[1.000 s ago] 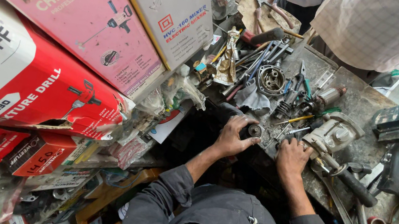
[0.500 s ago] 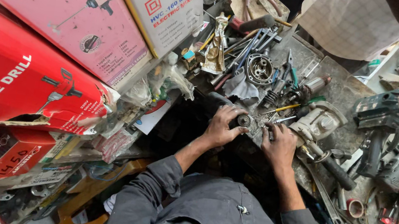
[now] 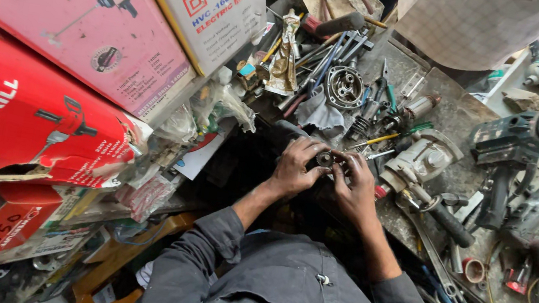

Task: The person works at a cluttered repair bench disassembling and reassembling a small power tool. They pick up the tool housing, remove and handle internal gears and bearings by hand, use a wrench and a screwdriver on fasteners, and turn the parts over while fitting components back together.

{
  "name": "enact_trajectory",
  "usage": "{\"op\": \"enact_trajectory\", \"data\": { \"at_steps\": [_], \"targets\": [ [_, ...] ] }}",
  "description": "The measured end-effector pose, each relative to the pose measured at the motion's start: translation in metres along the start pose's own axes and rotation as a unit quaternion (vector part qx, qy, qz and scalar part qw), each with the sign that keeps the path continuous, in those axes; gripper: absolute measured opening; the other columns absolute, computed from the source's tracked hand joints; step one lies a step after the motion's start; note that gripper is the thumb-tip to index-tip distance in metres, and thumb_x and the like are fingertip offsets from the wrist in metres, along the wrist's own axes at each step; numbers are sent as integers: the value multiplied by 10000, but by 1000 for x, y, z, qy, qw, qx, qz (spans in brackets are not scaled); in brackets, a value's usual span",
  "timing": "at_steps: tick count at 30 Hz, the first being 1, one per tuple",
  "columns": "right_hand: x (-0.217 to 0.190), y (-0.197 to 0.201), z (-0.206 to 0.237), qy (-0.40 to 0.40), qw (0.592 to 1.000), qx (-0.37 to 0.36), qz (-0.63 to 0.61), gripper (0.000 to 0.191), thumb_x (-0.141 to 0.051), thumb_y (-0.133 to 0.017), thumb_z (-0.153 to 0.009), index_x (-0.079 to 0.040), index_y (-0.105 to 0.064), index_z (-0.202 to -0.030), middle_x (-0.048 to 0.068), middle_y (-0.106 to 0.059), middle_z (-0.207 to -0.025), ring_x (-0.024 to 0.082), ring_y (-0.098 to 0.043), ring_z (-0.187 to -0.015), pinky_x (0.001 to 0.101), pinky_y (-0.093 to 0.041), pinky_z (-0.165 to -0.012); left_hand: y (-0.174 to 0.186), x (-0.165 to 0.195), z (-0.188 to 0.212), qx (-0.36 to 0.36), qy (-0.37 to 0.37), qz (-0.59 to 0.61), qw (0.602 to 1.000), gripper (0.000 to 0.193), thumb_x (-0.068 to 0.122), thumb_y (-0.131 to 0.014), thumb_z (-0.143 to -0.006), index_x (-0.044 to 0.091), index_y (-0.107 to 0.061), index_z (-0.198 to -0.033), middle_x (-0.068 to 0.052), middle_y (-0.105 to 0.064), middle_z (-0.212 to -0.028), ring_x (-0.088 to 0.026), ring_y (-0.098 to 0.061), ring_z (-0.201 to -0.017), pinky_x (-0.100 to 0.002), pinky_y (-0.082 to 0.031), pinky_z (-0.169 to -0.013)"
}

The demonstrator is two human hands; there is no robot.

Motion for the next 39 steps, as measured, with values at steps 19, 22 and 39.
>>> {"op": "enact_trajectory", "data": {
  "at_steps": [19,22,39],
  "targets": [
    [24,-5,12,-68,993,-13,-92,291,-92,-671,-977,-22,-657,-1260,76,-662,-1078,140,-634,-919,281,-516,-801,12,11,-31,78,19,176,981,118,138,-689,-979,30,-716,-1017,-112,-702,-989,-262,-705,-883,-343,-547,-788],
    [18,0,11,-85,990,-12,-109,278,-92,-671,-991,-19,-650,-1258,74,-675,-1113,131,-645,-966,271,-512,-846,12,1,-30,56,123,158,978,171,153,-666,-1041,-5,-709,-995,-104,-634,-855,-228,-637,-763,-317,-499,-722],
    [26,-10,16,-114,974,-9,-196,288,-86,-677,-1018,8,-653,-1289,28,-671,-1179,80,-625,-1032,247,-516,-916,24,12,-9,-57,-132,-122,982,530,55,-705,-869,51,-612,-1390,-99,-652,-1228,-293,-622,-1107,-423,-474,-977]
  ]
}}
Point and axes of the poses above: each hand's wrist, its own z-axis away from the middle knuckle, its own y-axis out of the back of the hand, x = y × z, the point moved 1 cm from there along -z, towards the middle knuckle
